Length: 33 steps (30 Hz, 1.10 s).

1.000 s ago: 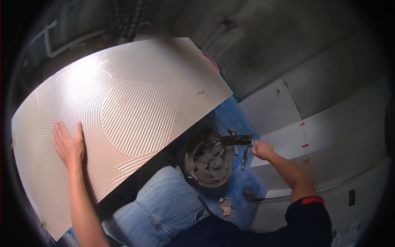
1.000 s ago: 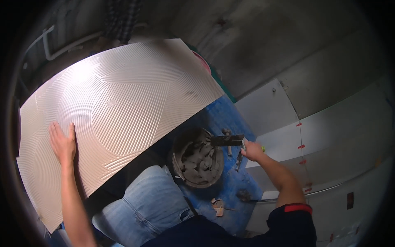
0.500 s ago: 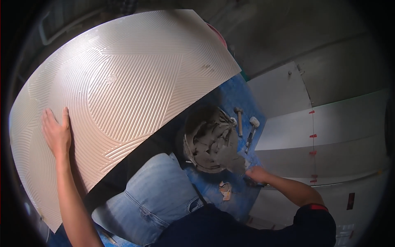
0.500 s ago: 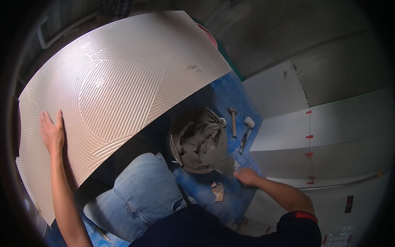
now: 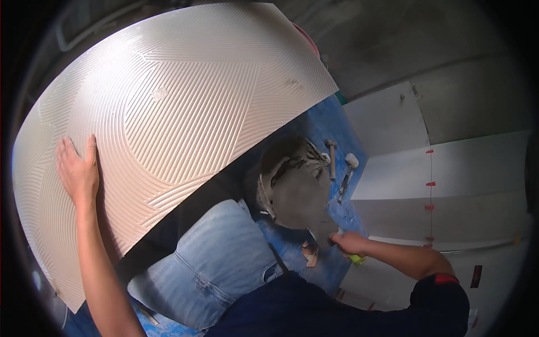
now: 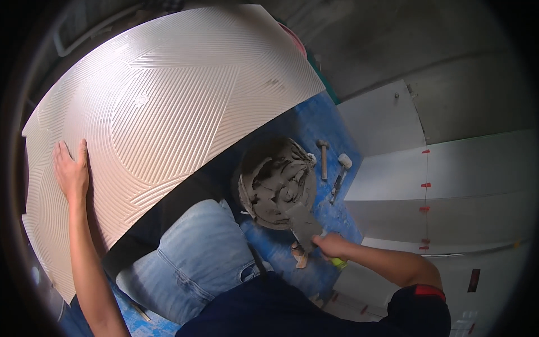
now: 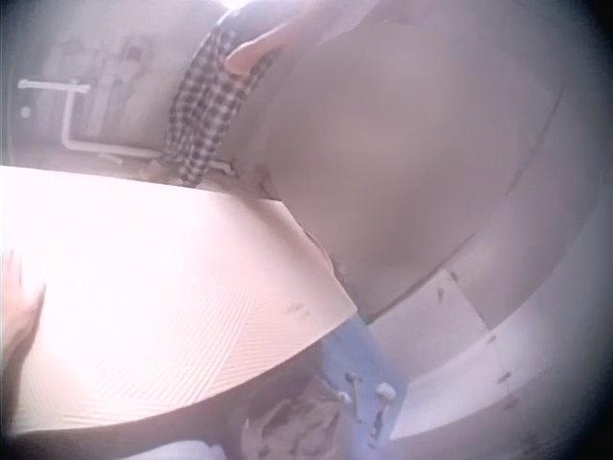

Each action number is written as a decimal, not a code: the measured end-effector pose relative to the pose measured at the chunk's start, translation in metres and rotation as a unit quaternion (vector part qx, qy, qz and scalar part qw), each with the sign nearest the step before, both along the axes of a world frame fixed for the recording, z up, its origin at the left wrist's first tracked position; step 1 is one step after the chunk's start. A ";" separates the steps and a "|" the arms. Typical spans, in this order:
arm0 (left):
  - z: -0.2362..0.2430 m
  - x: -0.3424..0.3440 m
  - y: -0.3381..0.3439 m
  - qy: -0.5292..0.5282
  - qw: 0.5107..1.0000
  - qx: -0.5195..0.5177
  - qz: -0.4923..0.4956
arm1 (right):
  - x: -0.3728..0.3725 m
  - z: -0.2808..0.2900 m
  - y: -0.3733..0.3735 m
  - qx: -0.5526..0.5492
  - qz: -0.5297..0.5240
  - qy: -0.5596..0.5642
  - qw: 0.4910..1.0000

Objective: The person scoops mounds of mortar from a bucket onto the back of a large ceramic tile using a trowel and then spreads the mortar across the surface with the tool.

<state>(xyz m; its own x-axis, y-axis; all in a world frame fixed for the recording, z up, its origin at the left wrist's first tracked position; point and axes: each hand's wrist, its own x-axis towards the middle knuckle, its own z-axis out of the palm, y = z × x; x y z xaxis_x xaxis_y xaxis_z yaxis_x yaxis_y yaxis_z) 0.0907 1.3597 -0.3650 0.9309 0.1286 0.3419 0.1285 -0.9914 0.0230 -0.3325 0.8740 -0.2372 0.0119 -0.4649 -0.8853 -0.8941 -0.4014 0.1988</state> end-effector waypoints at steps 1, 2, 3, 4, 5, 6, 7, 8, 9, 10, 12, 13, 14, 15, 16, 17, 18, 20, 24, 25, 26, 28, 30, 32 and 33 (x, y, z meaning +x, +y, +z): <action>-0.004 0.000 0.004 -0.017 1.000 0.002 0.004 | 0.010 0.000 0.015 0.040 -0.128 0.009 0.991; -0.007 0.001 0.008 -0.035 0.999 0.001 0.010 | 0.021 0.003 0.027 0.040 -0.125 0.009 0.991; -0.005 0.001 0.010 -0.035 0.999 0.003 0.016 | 0.032 0.003 0.036 0.074 -0.203 0.007 0.976; -0.001 0.002 0.011 -0.017 1.000 0.008 0.017 | 0.042 0.001 0.042 0.109 -0.279 0.005 0.954; -0.001 0.001 0.007 0.005 1.000 0.011 0.016 | 0.048 0.001 0.043 0.107 -0.276 0.010 0.955; 0.000 0.001 0.003 0.009 1.000 0.011 0.019 | 0.056 -0.001 0.042 0.132 -0.305 0.010 0.943; 0.000 0.001 -0.001 0.004 1.000 0.010 0.018 | 0.064 -0.002 0.039 0.156 -0.334 0.010 0.930; -0.003 0.001 -0.007 -0.002 1.000 0.002 0.013 | 0.070 0.000 0.029 0.149 -0.336 0.011 0.930; -0.004 0.000 -0.005 -0.002 1.000 0.003 0.013 | 0.079 -0.004 0.016 0.188 -0.382 0.029 0.904; -0.006 0.000 -0.005 -0.009 1.000 -0.001 0.014 | 0.086 -0.004 0.004 0.226 -0.428 0.047 0.874; -0.006 0.001 0.001 -0.018 1.000 -0.001 0.015 | 0.093 0.006 -0.022 0.252 -0.329 0.050 0.909; -0.006 0.001 0.004 -0.012 1.000 0.002 0.016 | 0.098 0.011 -0.034 0.272 -0.226 0.051 0.934; -0.004 0.001 0.007 -0.007 1.000 0.010 0.016 | 0.109 0.025 -0.033 0.200 -0.021 0.075 0.977; -0.005 0.001 0.006 -0.008 1.000 0.009 0.016 | 0.119 0.044 -0.033 0.110 0.184 0.093 0.972; -0.006 0.001 0.004 -0.006 1.000 0.006 0.017 | 0.121 0.046 -0.050 0.071 0.318 0.118 0.938; -0.006 0.001 0.004 -0.004 1.000 0.002 0.018 | 0.122 0.048 -0.057 -0.028 0.499 0.091 0.861; -0.006 0.002 0.005 -0.006 1.000 0.003 0.017 | 0.126 0.051 -0.063 -0.093 0.528 0.106 0.837; -0.006 0.003 0.008 -0.009 1.000 0.002 0.021 | 0.133 0.043 -0.068 -0.176 0.606 0.038 0.775; -0.005 0.001 -0.001 -0.003 1.000 -0.006 0.022 | 0.130 -0.009 -0.080 -0.180 0.710 -0.053 0.678; -0.007 0.002 -0.003 0.003 1.000 0.002 0.022 | 0.128 -0.017 -0.082 -0.160 0.703 -0.043 0.692; -0.007 0.002 -0.001 0.009 1.000 0.016 0.023 | 0.128 -0.024 -0.079 -0.136 0.696 -0.037 0.704; -0.007 0.005 0.000 -0.012 1.000 0.004 0.027 | 0.128 -0.024 -0.080 -0.127 0.682 -0.030 0.719; -0.010 0.004 0.003 -0.020 0.999 -0.006 0.024 | 0.124 -0.026 -0.077 -0.104 0.624 -0.025 0.774; -0.009 0.005 0.010 -0.004 0.999 0.032 0.012 | 0.113 -0.026 -0.071 -0.100 0.584 0.000 0.805; -0.010 0.004 0.009 -0.025 0.999 0.019 0.003 | 0.105 -0.026 -0.071 -0.104 0.548 -0.004 0.830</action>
<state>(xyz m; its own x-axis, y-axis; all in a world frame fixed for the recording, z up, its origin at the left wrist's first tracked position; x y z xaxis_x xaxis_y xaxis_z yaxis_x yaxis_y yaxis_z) 0.0943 1.3688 -0.3753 0.9115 0.1205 0.3933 0.1348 -0.9908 -0.0088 -0.2271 0.8028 -0.2635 0.5335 -0.3131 -0.7857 -0.0151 -0.9323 0.3613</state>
